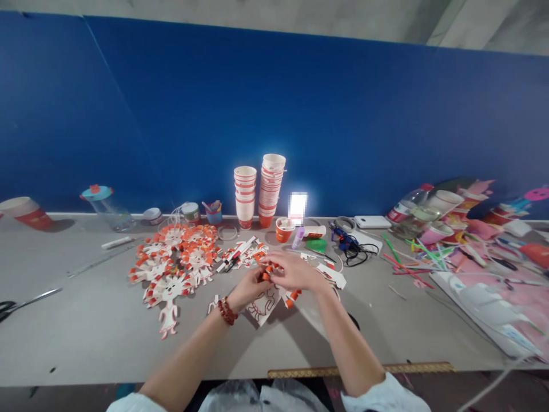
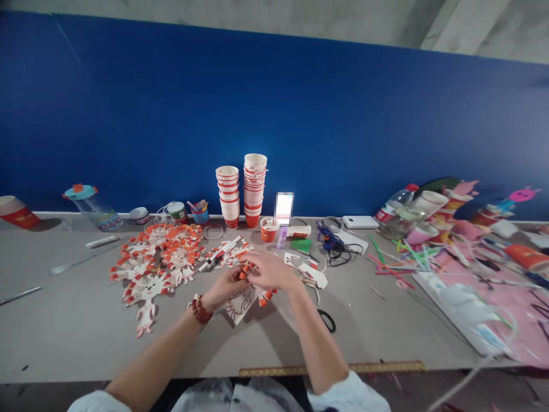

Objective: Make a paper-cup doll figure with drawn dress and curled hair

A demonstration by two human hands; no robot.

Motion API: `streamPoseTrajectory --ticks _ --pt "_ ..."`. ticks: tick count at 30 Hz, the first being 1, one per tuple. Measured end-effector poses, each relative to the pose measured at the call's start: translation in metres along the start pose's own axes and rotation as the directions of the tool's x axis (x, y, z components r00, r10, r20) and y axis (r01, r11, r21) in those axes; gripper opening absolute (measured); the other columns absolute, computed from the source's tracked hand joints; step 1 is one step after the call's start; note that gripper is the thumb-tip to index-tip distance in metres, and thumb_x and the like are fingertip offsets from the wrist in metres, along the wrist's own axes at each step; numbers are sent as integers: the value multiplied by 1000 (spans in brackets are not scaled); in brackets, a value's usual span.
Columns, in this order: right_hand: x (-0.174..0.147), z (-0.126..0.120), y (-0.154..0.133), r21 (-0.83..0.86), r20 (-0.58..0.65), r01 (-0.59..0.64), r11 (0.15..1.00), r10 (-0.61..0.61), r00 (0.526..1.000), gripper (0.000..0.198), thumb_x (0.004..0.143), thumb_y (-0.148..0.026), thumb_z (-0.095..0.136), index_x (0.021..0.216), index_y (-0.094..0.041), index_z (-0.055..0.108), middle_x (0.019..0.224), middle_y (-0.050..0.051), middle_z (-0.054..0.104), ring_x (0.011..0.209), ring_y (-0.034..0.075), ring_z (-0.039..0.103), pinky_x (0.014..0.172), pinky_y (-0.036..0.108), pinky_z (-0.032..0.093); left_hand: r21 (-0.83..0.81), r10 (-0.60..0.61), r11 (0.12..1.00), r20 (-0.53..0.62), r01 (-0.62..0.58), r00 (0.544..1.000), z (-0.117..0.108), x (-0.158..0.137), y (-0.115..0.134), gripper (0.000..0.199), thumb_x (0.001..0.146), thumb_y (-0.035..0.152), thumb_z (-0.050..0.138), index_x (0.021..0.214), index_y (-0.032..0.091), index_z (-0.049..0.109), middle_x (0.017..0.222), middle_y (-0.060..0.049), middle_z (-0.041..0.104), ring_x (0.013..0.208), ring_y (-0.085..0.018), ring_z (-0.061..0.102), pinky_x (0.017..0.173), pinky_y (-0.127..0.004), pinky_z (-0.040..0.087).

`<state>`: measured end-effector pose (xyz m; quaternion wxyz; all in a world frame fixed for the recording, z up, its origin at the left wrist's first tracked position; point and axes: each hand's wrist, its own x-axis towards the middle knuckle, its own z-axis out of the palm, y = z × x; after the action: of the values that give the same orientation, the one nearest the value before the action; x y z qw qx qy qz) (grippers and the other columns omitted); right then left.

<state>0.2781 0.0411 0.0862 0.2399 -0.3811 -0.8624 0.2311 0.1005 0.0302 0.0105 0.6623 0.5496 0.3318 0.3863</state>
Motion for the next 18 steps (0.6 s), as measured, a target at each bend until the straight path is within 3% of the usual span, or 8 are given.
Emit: streamPoseTrajectory --ticks 3,7,9,13,15,17,18 --pt "2 1 -1 91 -100 -44 995 53 994 32 84 -25 62 116 -25 67 111 5 70 99 23 64 90 35 48 -13 0 1000 -16 0 1000 1 0 1 25 67 27 77 85 14 65 69 2 54 60 -10 45 57 -21 36" --pt "-7 2 9 395 -322 -56 917 195 926 49 84 -30 62 132 -24 56 126 8 63 107 24 61 95 37 46 -57 33 998 -88 -38 996 0 3 0 33 67 27 79 95 15 67 71 2 56 60 -9 46 56 -20 35" --pt "-18 9 19 590 -374 -53 806 331 866 43 83 -28 58 126 -24 60 124 8 64 105 23 62 93 37 48 -85 60 994 -160 -74 985 -1 5 -2 38 67 30 79 100 16 66 73 2 58 60 -9 47 56 -19 37" --pt "-40 40 30 882 -277 -70 467 632 724 34 73 -25 54 105 -23 67 106 4 70 90 21 66 77 34 55 -140 112 976 -325 -165 939 -4 10 -5 39 70 34 78 103 18 64 84 0 64 73 -13 57 68 -22 44" --pt "-43 60 26 901 -199 -115 419 632 749 36 68 -24 63 103 -23 68 102 4 72 89 23 67 76 36 57 -166 120 967 -374 -194 920 -3 11 -4 40 71 37 77 104 19 63 88 -2 65 77 -15 60 73 -24 47" --pt "-37 77 19 876 -169 -157 457 595 786 42 63 -25 75 104 -21 69 98 4 74 88 25 68 81 39 56 -186 123 960 -393 -210 911 -1 11 -4 41 71 37 77 105 19 63 93 -3 67 82 -16 62 77 -26 48" --pt "-32 84 15 862 -200 -160 480 613 765 41 63 -30 78 103 -20 70 98 5 74 91 26 68 86 41 55 -192 125 957 -398 -216 909 1 11 -4 42 70 37 78 105 19 63 95 -4 67 84 -17 62 79 -27 48"
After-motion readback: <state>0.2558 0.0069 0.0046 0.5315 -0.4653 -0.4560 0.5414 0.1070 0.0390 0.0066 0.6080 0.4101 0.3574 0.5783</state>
